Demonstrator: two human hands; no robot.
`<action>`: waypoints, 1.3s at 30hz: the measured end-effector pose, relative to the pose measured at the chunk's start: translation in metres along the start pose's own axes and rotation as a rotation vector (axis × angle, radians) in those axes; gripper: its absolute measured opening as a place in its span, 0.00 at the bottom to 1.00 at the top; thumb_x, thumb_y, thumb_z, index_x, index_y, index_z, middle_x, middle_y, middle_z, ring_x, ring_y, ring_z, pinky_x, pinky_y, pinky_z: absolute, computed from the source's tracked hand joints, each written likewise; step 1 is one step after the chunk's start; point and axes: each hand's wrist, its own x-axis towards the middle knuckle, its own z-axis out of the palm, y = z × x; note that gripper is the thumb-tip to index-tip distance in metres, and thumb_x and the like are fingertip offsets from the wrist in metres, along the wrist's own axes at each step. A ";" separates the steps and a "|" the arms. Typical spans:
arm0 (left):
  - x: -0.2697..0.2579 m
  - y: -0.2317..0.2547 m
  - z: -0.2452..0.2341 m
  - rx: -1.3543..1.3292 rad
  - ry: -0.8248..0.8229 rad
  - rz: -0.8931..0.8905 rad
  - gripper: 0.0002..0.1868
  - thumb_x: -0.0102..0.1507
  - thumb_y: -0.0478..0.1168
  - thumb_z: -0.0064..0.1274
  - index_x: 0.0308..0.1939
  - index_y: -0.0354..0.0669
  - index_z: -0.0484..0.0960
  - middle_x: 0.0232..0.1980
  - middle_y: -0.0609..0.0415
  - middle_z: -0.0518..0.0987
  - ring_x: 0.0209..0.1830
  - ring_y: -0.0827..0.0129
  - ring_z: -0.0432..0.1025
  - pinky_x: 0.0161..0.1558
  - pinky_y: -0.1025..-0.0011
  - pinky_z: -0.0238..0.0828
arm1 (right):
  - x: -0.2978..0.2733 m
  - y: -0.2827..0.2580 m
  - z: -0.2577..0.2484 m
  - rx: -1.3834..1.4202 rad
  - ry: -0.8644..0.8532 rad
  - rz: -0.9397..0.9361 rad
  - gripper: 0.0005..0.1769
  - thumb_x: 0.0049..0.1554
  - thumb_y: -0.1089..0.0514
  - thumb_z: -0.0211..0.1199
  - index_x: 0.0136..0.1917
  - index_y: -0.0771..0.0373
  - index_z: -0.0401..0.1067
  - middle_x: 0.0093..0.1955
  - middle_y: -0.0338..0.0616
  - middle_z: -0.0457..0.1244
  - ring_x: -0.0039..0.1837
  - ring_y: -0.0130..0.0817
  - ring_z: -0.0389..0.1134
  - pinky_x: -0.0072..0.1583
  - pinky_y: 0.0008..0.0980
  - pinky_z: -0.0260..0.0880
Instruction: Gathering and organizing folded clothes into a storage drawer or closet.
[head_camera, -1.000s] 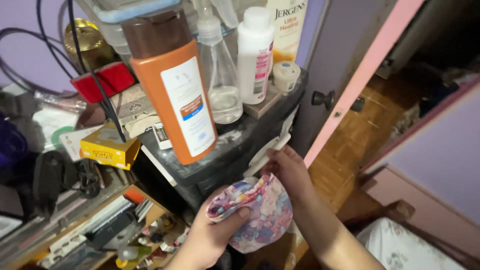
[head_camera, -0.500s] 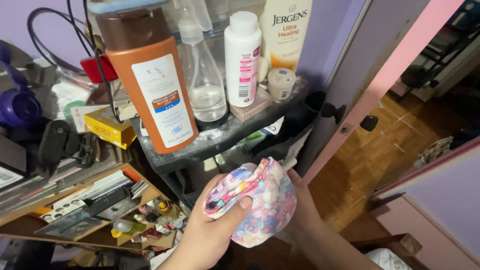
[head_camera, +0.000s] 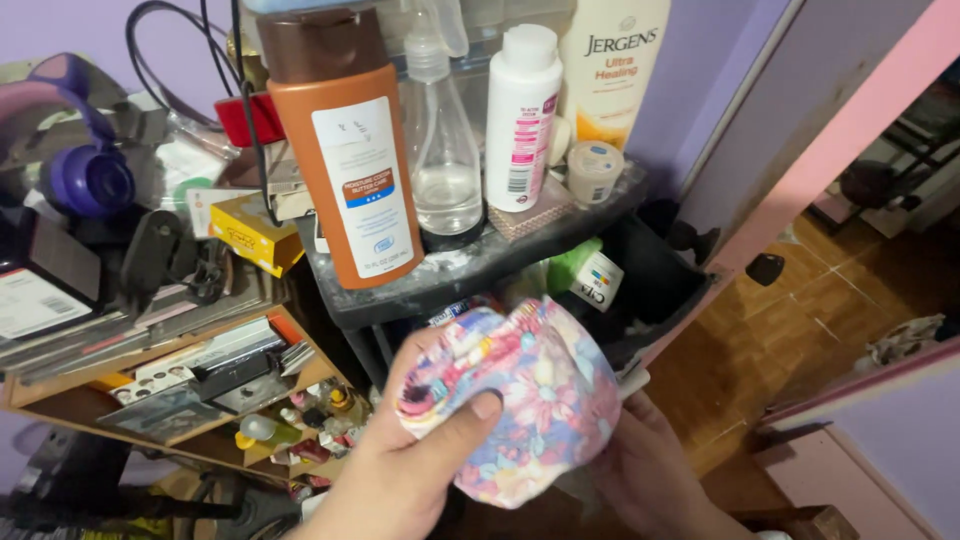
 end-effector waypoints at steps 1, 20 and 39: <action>0.001 0.005 0.000 0.007 -0.015 -0.009 0.26 0.65 0.34 0.54 0.67 0.39 0.67 0.59 0.55 0.77 0.60 0.73 0.69 0.64 0.68 0.65 | 0.000 0.001 -0.005 0.004 0.046 0.001 0.18 0.58 0.60 0.57 0.61 0.65 0.69 0.55 0.46 0.72 0.54 0.39 0.74 0.57 0.44 0.76; 0.079 0.031 0.000 -0.042 -0.226 -0.142 0.25 0.66 0.35 0.54 0.67 0.36 0.71 0.58 0.53 0.80 0.57 0.69 0.74 0.61 0.66 0.71 | 0.067 -0.170 0.104 -1.043 -0.685 -0.141 0.27 0.57 0.53 0.62 0.68 0.62 0.67 0.63 0.36 0.67 0.62 0.24 0.66 0.61 0.29 0.68; 0.048 0.040 -0.001 1.672 -0.249 0.507 0.09 0.55 0.33 0.52 0.39 0.40 0.83 0.41 0.45 0.82 0.44 0.48 0.76 0.45 0.55 0.74 | 0.074 -0.138 0.129 -2.172 -0.440 -0.139 0.23 0.53 0.40 0.65 0.47 0.63 0.77 0.44 0.55 0.70 0.48 0.50 0.72 0.52 0.46 0.70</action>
